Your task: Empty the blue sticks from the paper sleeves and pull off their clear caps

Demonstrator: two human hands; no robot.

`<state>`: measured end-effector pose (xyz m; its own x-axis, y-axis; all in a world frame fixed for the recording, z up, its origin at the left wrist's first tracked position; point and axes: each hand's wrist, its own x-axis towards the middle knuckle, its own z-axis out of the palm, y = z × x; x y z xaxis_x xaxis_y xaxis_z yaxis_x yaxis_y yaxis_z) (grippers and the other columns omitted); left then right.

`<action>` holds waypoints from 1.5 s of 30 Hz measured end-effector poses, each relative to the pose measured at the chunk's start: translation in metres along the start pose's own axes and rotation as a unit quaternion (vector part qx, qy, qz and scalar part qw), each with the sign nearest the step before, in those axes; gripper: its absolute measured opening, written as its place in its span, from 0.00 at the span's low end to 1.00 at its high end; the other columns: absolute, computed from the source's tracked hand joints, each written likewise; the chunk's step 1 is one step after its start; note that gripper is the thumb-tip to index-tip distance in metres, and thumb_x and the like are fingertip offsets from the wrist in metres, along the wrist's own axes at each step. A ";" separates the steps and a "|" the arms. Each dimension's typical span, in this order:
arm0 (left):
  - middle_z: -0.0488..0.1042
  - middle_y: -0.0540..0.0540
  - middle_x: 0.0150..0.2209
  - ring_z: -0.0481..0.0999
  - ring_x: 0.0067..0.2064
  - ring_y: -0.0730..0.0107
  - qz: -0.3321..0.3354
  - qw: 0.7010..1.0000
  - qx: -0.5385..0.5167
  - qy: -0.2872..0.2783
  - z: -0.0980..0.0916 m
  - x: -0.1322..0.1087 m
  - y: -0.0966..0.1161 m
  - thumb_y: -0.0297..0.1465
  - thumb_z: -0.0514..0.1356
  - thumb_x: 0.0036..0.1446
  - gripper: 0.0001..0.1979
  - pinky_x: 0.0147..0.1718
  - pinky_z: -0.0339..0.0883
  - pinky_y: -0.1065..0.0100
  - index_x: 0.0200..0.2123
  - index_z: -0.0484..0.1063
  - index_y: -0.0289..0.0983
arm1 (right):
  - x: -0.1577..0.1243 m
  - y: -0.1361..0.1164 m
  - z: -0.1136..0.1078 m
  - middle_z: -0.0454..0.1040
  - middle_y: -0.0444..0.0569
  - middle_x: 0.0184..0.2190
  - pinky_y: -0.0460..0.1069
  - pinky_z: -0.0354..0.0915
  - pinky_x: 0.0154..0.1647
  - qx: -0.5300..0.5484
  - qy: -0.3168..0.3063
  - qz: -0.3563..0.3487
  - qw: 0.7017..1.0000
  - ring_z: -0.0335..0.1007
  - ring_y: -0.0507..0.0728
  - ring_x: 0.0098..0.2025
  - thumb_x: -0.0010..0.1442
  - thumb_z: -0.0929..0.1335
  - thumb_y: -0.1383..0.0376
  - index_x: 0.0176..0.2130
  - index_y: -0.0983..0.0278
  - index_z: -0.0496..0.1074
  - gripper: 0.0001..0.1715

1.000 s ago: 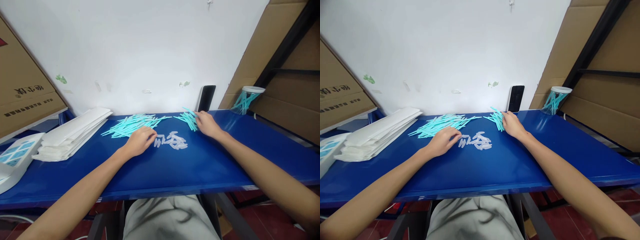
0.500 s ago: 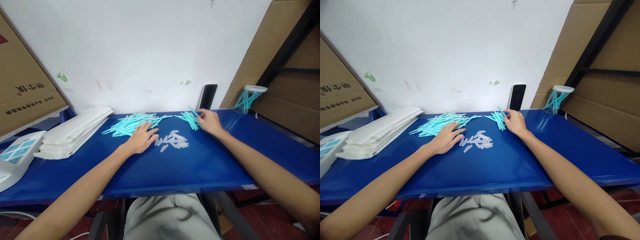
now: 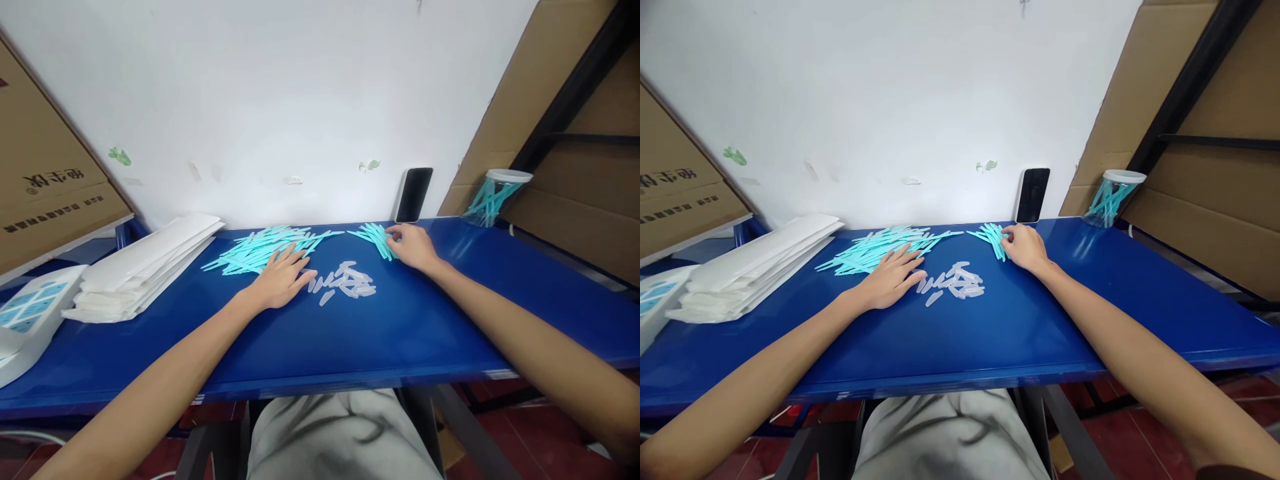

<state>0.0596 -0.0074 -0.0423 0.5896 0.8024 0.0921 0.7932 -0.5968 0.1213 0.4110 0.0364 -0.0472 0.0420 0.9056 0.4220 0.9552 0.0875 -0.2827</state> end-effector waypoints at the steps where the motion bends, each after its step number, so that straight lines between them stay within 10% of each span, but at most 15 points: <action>1: 0.55 0.40 0.72 0.40 0.75 0.43 0.000 1.000 -0.002 0.003 0.001 0.000 -0.001 0.54 0.34 0.70 0.39 0.70 0.39 0.39 0.68 0.63 0.36 | 0.000 0.000 0.000 0.82 0.51 0.40 0.50 0.65 0.41 -0.001 0.000 -0.003 1.000 0.76 0.62 0.44 0.59 0.66 0.65 0.50 0.65 0.81 0.22; 17: 0.59 0.36 0.70 0.46 0.74 0.40 0.011 0.999 0.015 0.046 0.004 0.000 -0.003 0.53 0.39 0.70 0.38 0.69 0.43 0.43 0.66 0.64 0.32 | -0.032 -0.048 -0.013 0.83 0.50 0.38 0.49 0.66 0.34 0.136 -0.134 -0.207 0.960 0.76 0.56 0.33 0.64 0.65 0.64 0.47 0.65 0.81 0.18; 28: 0.79 0.40 0.51 0.74 0.55 0.53 0.008 0.980 -0.031 0.199 -0.011 -0.003 0.011 0.43 0.44 0.72 0.27 0.55 0.64 0.54 0.50 0.78 0.36 | -0.036 -0.052 -0.013 0.83 0.49 0.36 0.50 0.66 0.35 0.171 -0.162 -0.221 0.946 0.76 0.57 0.34 0.65 0.65 0.63 0.47 0.64 0.81 0.18; 36: 0.82 0.44 0.42 0.79 0.46 0.59 -0.070 0.919 -0.246 0.301 -0.012 -0.003 0.016 0.42 0.48 0.69 0.24 0.46 0.68 0.61 0.40 0.82 0.37 | -0.041 -0.056 -0.014 0.81 0.48 0.31 0.49 0.65 0.32 0.195 -0.156 -0.230 0.941 0.74 0.55 0.28 0.67 0.63 0.62 0.49 0.64 0.80 0.19; 45: 0.78 0.38 0.52 0.79 0.47 0.58 -0.083 0.827 -0.508 0.227 -0.008 0.003 0.017 0.46 0.54 0.63 0.25 0.41 0.74 0.62 0.49 0.79 0.33 | -0.053 -0.072 -0.022 0.71 0.39 0.20 0.47 0.62 0.29 0.226 -0.141 -0.234 0.935 0.67 0.52 0.21 0.67 0.62 0.63 0.64 0.66 0.68 0.28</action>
<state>0.0740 -0.0149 -0.0316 0.1847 0.9278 0.3240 0.1843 -0.3566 0.9159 0.3469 -0.0270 -0.0303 -0.4900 0.7921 0.3640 0.6254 0.6103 -0.4862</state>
